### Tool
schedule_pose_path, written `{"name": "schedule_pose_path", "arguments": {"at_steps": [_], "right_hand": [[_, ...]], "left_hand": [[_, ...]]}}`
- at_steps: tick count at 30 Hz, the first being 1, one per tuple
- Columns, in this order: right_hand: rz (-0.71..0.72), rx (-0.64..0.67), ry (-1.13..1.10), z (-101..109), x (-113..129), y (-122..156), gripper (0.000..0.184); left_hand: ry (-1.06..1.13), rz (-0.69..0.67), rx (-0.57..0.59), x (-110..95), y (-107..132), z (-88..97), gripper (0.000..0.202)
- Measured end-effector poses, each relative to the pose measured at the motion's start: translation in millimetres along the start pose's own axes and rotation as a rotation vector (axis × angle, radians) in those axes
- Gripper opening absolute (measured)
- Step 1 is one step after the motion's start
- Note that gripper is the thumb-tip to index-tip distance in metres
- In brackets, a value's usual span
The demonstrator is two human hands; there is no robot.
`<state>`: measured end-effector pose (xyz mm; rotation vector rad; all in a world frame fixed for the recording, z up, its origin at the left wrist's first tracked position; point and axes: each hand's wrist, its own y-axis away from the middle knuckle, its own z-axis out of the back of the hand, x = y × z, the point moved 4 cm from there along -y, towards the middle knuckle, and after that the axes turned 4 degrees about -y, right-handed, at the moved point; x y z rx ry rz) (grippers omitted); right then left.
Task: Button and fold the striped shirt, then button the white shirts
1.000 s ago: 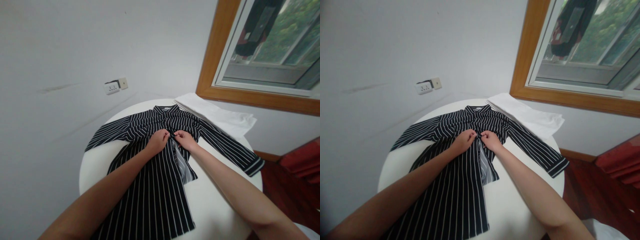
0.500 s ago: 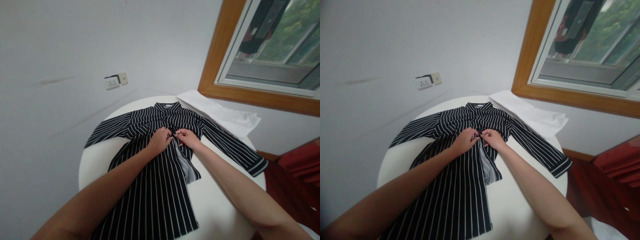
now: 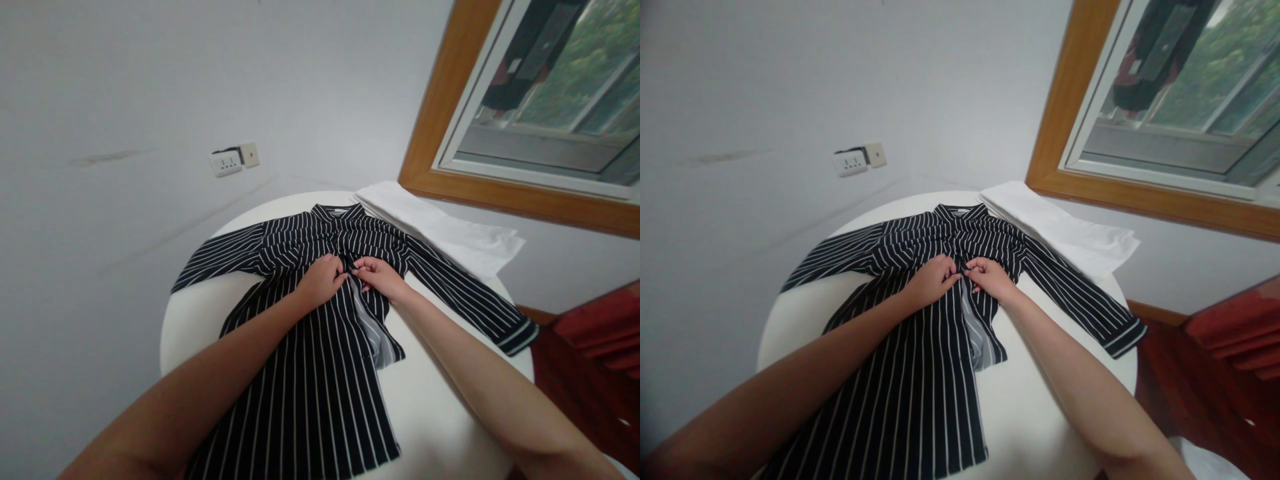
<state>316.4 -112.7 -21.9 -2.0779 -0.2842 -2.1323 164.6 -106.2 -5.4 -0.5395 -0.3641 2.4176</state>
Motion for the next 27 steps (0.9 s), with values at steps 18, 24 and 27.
{"name": "schedule_pose_path", "arguments": {"at_steps": [18,24,27], "right_hand": [[0.189,-0.085,0.269,-13,10,11,0.022],[0.184,-0.168,0.336,-8,9,11,0.020],[0.182,-0.168,0.333,-9,8,12,0.020]], "left_hand": [[0.325,0.071,0.078,20,-8,1.6,0.017],[0.377,0.090,0.094,20,-10,3.8,0.017],[0.390,0.097,0.099,21,-9,3.1,0.018]]}}
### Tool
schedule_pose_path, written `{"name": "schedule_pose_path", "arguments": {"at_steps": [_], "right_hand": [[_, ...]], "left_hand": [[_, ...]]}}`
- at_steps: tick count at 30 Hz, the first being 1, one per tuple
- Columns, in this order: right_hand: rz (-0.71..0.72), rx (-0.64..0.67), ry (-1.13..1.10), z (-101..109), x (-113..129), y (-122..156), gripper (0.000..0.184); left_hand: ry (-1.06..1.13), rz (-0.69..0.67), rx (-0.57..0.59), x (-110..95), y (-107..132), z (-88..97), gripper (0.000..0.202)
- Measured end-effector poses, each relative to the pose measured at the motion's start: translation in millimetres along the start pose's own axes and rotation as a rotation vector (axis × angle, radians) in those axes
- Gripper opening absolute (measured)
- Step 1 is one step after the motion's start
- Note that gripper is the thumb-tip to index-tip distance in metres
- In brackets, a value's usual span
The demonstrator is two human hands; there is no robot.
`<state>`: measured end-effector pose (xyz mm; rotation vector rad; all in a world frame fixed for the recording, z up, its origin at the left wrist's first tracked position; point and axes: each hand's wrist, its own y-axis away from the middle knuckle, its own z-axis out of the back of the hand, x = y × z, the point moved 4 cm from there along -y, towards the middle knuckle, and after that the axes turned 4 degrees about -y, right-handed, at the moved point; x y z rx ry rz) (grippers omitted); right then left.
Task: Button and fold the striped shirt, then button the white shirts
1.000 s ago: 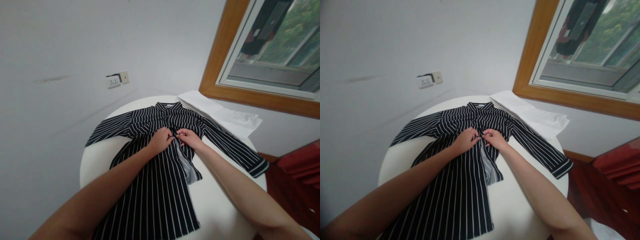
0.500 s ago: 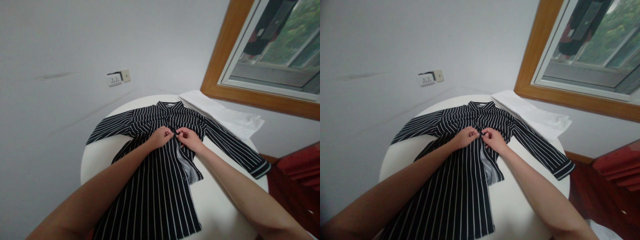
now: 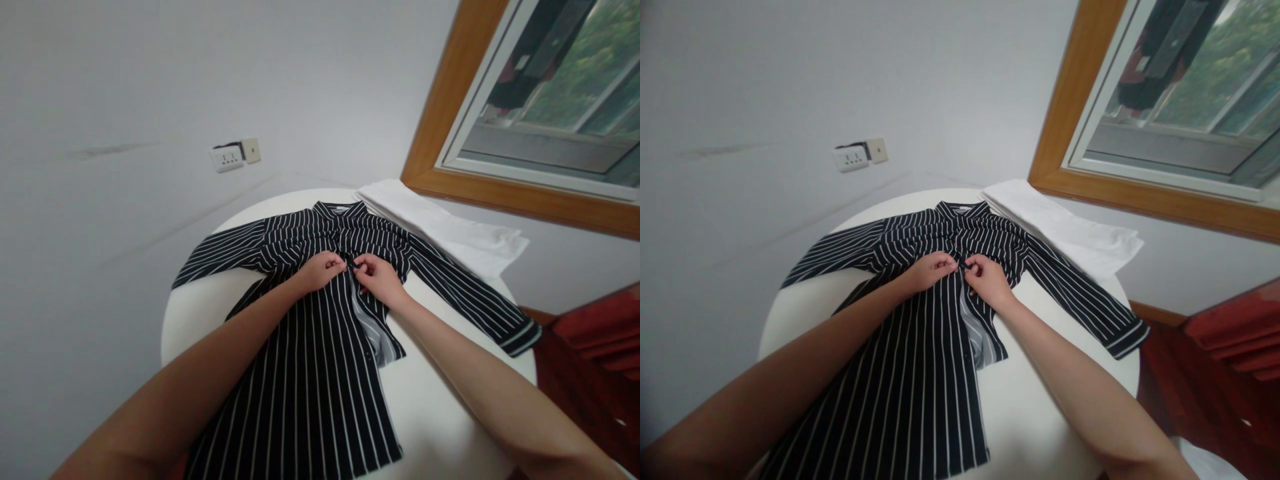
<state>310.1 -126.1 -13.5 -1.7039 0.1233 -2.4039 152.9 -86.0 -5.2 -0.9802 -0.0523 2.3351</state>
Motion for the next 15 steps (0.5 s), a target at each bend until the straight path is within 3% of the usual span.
{"name": "schedule_pose_path", "arguments": {"at_steps": [7,15], "right_hand": [[-0.008,0.069,-0.138,-7.4,-2.3,-0.6,0.027],[-0.140,0.171,-0.420,-2.9,-5.5,-5.3,0.032]], "left_hand": [[-0.036,-0.017,0.001,3.5,0.1,-2.2,0.019],[0.018,-0.001,0.020,4.0,0.8,-1.1,0.021]]}}
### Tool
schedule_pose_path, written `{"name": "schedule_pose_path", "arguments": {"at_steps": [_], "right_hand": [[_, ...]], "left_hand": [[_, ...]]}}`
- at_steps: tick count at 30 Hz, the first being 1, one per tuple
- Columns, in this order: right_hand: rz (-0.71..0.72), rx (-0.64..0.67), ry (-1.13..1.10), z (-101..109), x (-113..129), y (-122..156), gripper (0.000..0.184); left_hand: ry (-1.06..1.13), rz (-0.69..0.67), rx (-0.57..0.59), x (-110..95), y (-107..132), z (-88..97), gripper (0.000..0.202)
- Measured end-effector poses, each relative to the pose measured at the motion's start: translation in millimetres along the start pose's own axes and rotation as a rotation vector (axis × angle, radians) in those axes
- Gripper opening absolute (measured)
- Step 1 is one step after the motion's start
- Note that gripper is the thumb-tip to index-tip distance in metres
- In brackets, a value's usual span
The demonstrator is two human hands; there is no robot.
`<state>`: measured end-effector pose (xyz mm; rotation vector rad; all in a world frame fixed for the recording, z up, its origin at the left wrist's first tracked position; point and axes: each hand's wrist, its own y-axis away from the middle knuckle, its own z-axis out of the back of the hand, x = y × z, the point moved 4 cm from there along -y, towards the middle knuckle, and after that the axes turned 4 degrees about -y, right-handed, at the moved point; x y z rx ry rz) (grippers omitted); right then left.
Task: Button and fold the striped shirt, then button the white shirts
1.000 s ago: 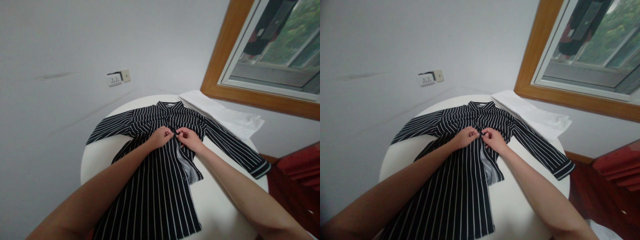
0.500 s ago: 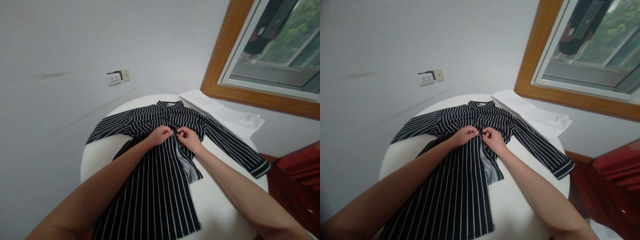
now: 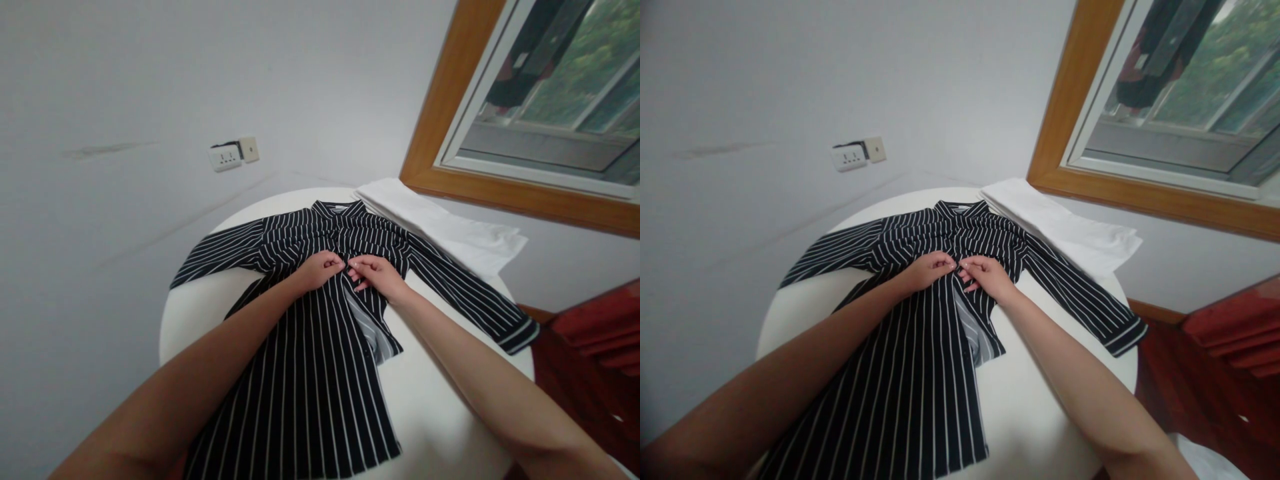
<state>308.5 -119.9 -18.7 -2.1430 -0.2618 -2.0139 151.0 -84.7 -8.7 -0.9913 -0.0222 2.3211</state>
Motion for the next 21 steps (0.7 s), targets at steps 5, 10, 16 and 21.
{"name": "schedule_pose_path", "arguments": {"at_steps": [5,10,16,21], "right_hand": [[0.060,-0.036,0.020,2.4,-2.5,-2.9,0.033],[0.122,-0.072,0.104,1.2,-1.8,-3.9,0.029],[0.145,-0.083,0.184,3.2,-2.7,-4.9,0.030],[0.145,-0.047,0.231,2.8,-5.7,-5.9,0.029]], "left_hand": [[0.010,0.005,0.022,2.4,-0.6,0.8,0.024],[-0.022,-0.005,0.035,3.3,-1.1,0.6,0.022],[-0.127,-0.068,0.012,-2.3,0.4,-1.8,0.018],[-0.187,-0.093,-0.022,-3.9,1.4,-4.4,0.017]]}}
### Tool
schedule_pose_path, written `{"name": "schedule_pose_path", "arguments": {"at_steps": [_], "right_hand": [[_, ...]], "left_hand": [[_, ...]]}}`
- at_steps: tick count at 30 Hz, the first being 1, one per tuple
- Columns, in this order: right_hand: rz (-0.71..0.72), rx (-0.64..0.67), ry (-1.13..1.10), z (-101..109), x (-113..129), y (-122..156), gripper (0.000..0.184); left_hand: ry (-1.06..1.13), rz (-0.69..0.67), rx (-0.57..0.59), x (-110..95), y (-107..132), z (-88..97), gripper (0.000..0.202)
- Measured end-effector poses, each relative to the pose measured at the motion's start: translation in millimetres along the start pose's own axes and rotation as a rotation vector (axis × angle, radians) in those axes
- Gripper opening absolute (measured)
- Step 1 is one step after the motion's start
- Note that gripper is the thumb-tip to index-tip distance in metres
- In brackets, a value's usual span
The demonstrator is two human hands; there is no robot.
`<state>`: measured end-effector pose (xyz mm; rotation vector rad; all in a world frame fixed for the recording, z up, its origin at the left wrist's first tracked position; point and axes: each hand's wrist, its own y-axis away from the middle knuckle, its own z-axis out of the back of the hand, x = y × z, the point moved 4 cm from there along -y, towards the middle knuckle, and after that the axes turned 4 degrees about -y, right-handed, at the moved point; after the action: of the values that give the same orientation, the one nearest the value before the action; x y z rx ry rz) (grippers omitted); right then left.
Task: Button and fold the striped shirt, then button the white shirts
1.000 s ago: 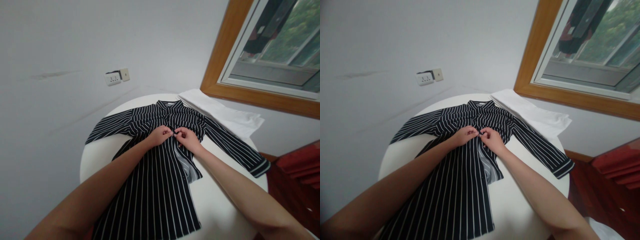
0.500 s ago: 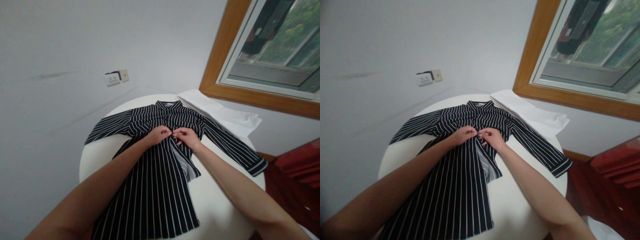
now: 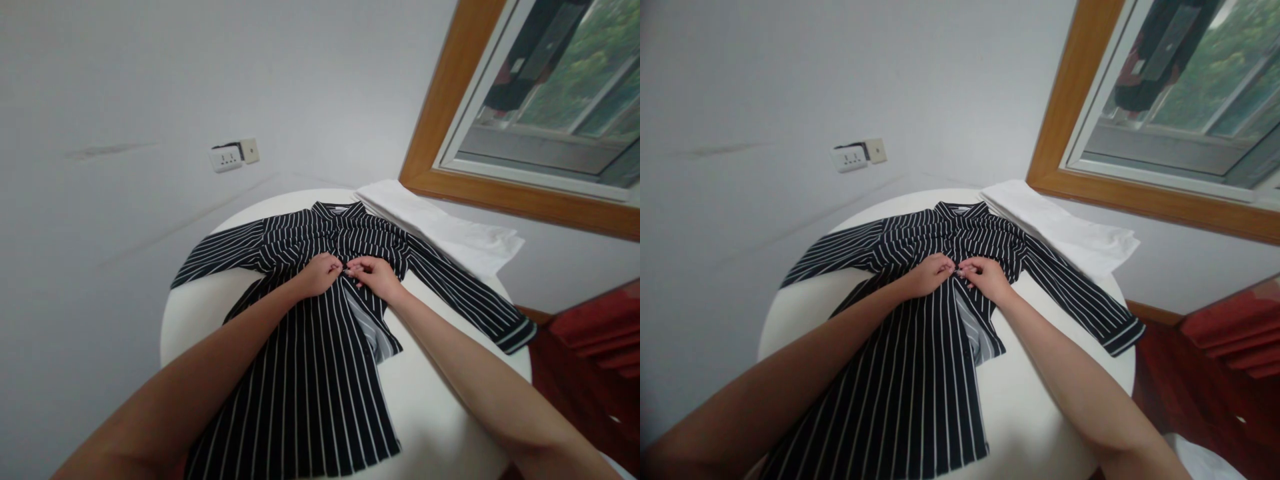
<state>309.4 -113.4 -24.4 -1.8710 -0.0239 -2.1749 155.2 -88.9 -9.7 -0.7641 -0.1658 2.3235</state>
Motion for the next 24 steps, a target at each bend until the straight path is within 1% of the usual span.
{"name": "schedule_pose_path", "arguments": {"at_steps": [3,6,9,13,20,24], "right_hand": [[0.076,-0.025,0.130,0,5,0,0.022],[0.232,-0.076,0.335,-2,16,2,0.014],[0.320,-0.107,0.456,-6,25,5,0.016],[0.328,-0.137,0.487,-11,28,7,0.018],[0.295,-0.156,0.454,-14,27,8,0.019],[0.281,-0.155,0.438,-14,28,8,0.018]], "left_hand": [[-0.005,-0.010,0.005,1,-1,-0.9,0.018],[0.009,0.009,0.016,3,-3,-1.4,0.021],[0.023,0.034,0.026,3,-6,-1.8,0.025],[0.023,0.071,0.008,2,-6,-1.8,0.029],[0.002,0.113,-0.017,5,-6,-3.2,0.026],[-0.016,0.115,-0.025,4,-6,-2.8,0.025]]}}
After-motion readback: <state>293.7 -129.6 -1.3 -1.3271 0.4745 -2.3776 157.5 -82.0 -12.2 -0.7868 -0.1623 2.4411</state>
